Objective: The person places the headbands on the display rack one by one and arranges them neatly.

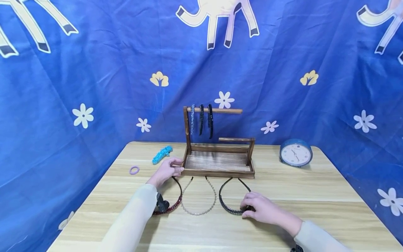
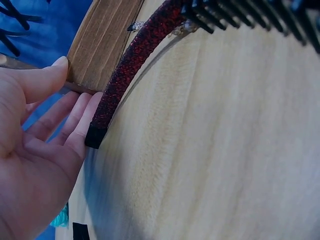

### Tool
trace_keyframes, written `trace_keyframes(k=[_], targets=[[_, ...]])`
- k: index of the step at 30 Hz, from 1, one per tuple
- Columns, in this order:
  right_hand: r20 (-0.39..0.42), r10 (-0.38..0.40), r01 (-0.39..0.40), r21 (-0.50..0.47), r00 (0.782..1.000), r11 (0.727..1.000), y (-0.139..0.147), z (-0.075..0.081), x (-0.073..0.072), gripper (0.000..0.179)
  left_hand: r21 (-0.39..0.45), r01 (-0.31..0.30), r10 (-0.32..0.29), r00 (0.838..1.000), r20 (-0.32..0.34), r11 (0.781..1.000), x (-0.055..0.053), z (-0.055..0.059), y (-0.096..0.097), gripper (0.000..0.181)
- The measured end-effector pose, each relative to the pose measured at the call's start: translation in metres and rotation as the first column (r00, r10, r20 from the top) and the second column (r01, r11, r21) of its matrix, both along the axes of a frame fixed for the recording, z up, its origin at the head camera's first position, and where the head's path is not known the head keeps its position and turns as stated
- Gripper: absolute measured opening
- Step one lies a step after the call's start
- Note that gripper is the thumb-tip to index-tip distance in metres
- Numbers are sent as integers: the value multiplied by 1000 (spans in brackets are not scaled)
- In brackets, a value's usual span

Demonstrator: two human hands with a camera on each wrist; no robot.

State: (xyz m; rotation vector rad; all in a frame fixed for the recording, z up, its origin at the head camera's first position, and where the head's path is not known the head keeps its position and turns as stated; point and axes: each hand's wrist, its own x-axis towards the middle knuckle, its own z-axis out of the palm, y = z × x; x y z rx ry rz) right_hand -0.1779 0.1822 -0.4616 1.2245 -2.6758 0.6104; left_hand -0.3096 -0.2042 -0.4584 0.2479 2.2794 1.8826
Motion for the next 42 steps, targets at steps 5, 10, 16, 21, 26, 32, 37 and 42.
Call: trace_keyframes(k=[5,10,16,21,26,32,37,42], targets=[[-23,-25,25,23,999,999,-1,-1,-1,15,-14,3,-3,1000,-9,1000,0,1,0,45],[-44,-24,25,22,999,999,-3,-3,-1,15,-9,2,-2,1000,-10,1000,0,1,1,43],[-81,-1,2,6,997,1000,-1,-3,-1,12,-18,0,0,1000,-19,1000,0,1,1,44],[-101,41,-49,-77,994,996,2,2,-1,9,-5,2,-2,1000,-16,1000,0,1,1,43],[-16,37,-39,-157,999,987,3,13,4,8,1,9,-9,1000,-6,1000,2,3,1,44],[10,48,-44,-225,999,973,5,20,7,7,3,-2,2,1000,-11,1000,1,0,1,43],[93,24,7,-321,995,947,6,24,10,6,6,-2,3,1000,-12,1000,2,1,2,43],[317,-68,201,-409,946,890,8,31,8,7,-1,-9,9,1000,-13,1000,0,-1,2,43]])
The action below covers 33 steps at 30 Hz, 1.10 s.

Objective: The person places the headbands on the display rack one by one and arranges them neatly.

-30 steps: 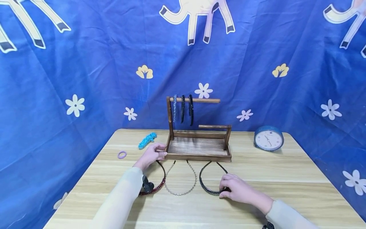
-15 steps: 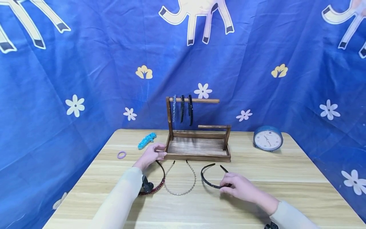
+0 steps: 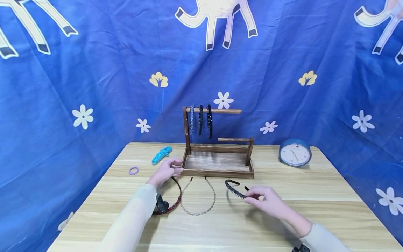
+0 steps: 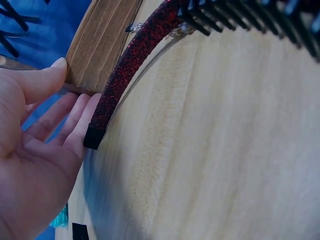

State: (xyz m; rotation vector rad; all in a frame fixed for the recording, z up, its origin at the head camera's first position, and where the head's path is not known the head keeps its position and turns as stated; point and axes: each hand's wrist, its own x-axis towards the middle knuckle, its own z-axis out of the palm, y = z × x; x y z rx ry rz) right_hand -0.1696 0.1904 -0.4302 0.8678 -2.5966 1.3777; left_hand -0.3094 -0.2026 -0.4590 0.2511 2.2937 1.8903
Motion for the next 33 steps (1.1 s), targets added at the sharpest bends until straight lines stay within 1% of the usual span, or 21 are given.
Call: trace_keyframes(k=[2,4,7,9,11,13,15,16,18,21,22,25,28,30,33], targets=[[82,-34,39,-62,996,997,2,4,-1,10,0,2,-2,1000,0,1000,0,0,0,43],[153,-45,66,-136,987,989,4,8,-2,15,-2,9,-9,1000,2,1000,0,0,0,44],[253,-40,110,-269,967,957,6,12,-5,23,3,10,-10,1000,-2,1000,0,-1,-1,44],[316,-33,150,-352,948,924,8,12,-8,26,5,18,-18,1000,-17,1000,1,-1,-3,44],[375,-23,196,-429,927,882,9,12,-10,27,15,28,-27,999,-36,1000,1,-1,-4,44],[426,-1,233,-493,905,838,10,12,-12,22,17,48,-47,997,-64,999,1,-1,-5,44],[463,28,262,-547,886,795,11,12,-13,15,18,61,-60,995,-74,998,1,-1,-6,44],[479,41,274,-568,877,777,12,12,-14,11,16,57,-55,996,-66,998,1,-1,-6,44],[502,61,293,-594,863,750,13,12,-15,7,8,47,-46,998,-47,999,0,-2,-6,44],[517,65,313,-608,853,729,14,14,-15,8,-11,30,-30,999,-14,1000,-2,-4,-5,45],[520,61,318,-607,852,729,16,15,-16,8,-11,23,-23,1000,-5,1000,-2,-4,-4,45],[522,47,332,-607,852,722,20,18,-16,10,-17,26,-26,1000,-7,1000,-2,-4,-3,46],[521,44,343,-620,852,705,27,23,-15,11,-6,21,-21,1000,-6,1000,-1,-3,-3,45],[519,51,345,-636,853,690,31,27,-15,12,-8,29,-30,999,-19,1000,0,-2,-3,45],[514,73,343,-665,855,664,37,34,-15,12,-12,24,-24,999,-21,1000,2,-2,-3,45]])
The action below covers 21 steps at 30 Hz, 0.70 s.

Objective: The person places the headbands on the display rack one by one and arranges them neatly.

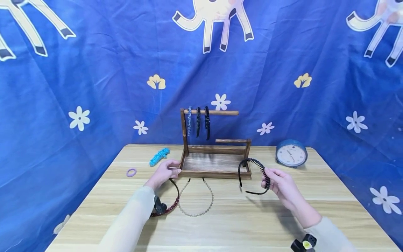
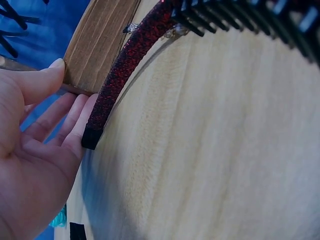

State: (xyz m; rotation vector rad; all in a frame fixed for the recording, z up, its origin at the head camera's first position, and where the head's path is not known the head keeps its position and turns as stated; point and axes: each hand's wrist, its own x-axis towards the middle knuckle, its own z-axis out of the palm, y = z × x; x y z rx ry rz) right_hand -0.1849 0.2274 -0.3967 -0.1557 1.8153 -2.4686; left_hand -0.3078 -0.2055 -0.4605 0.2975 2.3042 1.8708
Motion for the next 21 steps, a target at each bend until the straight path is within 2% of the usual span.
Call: trace_keyframes(k=[7,11,15,18,21], targets=[[-25,-40,38,-70,999,997,12,15,-6,14,13,11,-11,1000,6,1000,2,-1,-1,47],[-39,-68,63,-120,997,991,20,25,-12,13,25,28,-28,1000,11,999,9,10,2,46],[-55,-55,44,-181,997,982,28,36,-17,15,15,18,-18,1000,4,1000,8,7,2,45],[-71,-44,29,-207,997,978,32,44,-22,16,10,-3,3,1000,6,1000,1,-2,-1,45],[-89,-39,18,-219,995,976,36,51,-27,17,13,-6,5,1000,10,1000,1,0,-1,46]])
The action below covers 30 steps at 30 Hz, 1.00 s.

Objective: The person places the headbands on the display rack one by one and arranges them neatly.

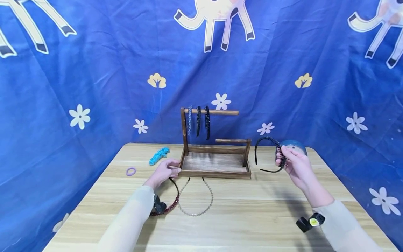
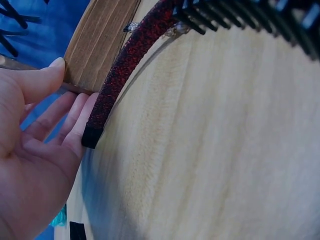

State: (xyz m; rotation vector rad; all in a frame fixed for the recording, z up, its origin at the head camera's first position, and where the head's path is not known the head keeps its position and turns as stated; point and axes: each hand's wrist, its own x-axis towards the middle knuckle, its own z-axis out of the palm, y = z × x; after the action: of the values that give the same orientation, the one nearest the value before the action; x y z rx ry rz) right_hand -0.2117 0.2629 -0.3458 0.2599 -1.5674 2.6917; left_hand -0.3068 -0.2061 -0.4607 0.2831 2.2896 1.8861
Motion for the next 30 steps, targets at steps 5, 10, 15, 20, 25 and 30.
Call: trace_keyframes(k=[5,10,15,20,25,30], targets=[[0,-20,20,-24,1000,1000,3,8,-9,15,-4,-6,6,1000,-9,1000,1,2,1,45],[39,-47,50,-93,998,994,4,12,-18,12,-20,-8,8,1000,-2,1000,-1,1,1,45],[67,-24,35,-172,997,985,3,18,-30,12,-19,0,0,1000,-4,1000,-2,-2,-1,45],[85,0,17,-200,996,980,0,24,-43,11,-6,2,-2,1000,1,1000,-2,-1,-2,45],[78,4,12,-208,997,978,-4,28,-56,8,-3,9,-9,1000,1,1000,0,0,-1,45],[82,29,-13,-187,996,982,-8,33,-69,11,15,1,-1,1000,0,1000,1,-1,0,43]])
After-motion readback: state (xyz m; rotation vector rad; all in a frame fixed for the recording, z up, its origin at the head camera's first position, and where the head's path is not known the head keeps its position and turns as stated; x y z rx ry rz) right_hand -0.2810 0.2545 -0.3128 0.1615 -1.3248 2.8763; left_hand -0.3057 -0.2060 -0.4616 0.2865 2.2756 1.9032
